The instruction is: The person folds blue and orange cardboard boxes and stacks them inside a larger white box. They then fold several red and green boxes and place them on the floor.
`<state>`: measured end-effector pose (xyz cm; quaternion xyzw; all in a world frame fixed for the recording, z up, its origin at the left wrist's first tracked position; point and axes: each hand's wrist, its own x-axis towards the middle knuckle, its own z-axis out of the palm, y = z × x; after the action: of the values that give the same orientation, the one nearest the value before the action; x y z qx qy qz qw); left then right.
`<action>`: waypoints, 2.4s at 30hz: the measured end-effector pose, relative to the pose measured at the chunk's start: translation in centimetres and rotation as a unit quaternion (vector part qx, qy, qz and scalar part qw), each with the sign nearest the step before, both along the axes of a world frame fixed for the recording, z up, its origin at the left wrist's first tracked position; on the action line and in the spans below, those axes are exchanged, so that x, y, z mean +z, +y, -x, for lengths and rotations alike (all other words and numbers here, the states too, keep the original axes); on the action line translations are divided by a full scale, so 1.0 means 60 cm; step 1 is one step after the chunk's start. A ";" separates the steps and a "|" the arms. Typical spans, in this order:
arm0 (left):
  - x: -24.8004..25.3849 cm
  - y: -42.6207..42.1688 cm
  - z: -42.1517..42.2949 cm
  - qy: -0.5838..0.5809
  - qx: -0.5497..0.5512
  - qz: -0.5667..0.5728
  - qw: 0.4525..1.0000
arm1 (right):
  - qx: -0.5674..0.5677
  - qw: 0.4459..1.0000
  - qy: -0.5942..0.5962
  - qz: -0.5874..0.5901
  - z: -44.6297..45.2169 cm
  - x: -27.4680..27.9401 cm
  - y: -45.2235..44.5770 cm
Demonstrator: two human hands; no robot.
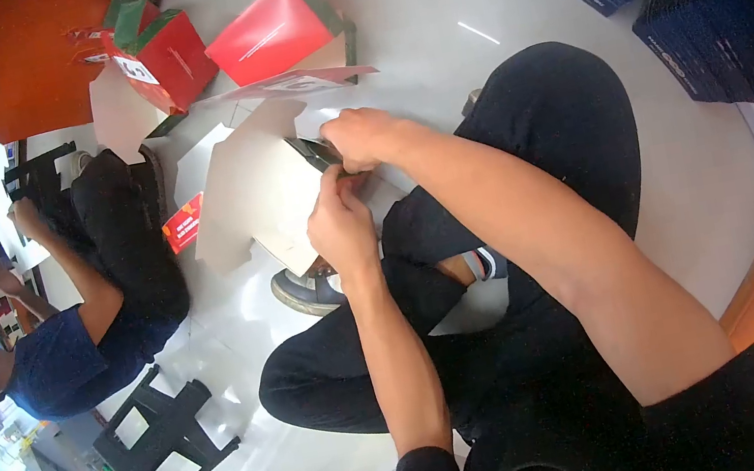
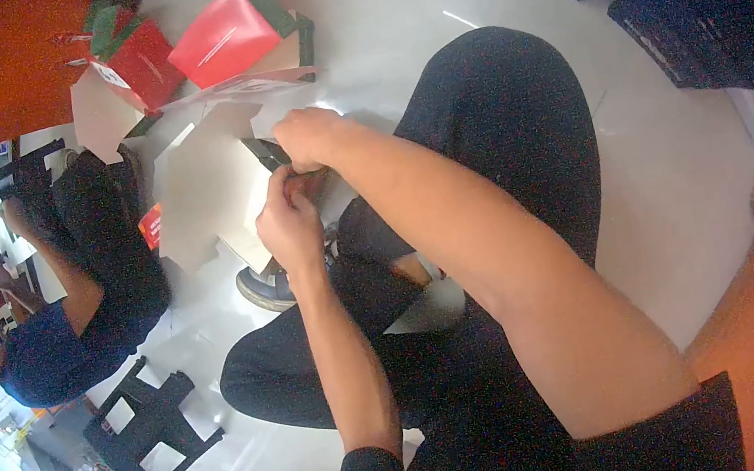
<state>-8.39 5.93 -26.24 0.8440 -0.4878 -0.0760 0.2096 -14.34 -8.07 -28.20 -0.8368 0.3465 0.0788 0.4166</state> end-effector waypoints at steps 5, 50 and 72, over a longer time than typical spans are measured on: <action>-0.002 -0.005 0.005 0.000 0.019 -0.009 1.000 | -0.013 1.000 -0.015 -0.007 -0.009 -0.029 0.002; -0.083 0.040 -0.078 -0.034 0.245 0.089 0.965 | -0.040 0.967 0.012 0.250 -0.011 -0.008 -0.009; -0.080 0.023 -0.122 0.240 0.431 0.232 0.838 | -0.370 0.789 -0.474 -0.130 0.000 0.160 -0.312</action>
<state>-1.08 7.33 -31.05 0.8510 -0.0127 -0.0625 0.5212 -14.36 -26.77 -18.60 -0.5149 0.3755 -0.4434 0.6303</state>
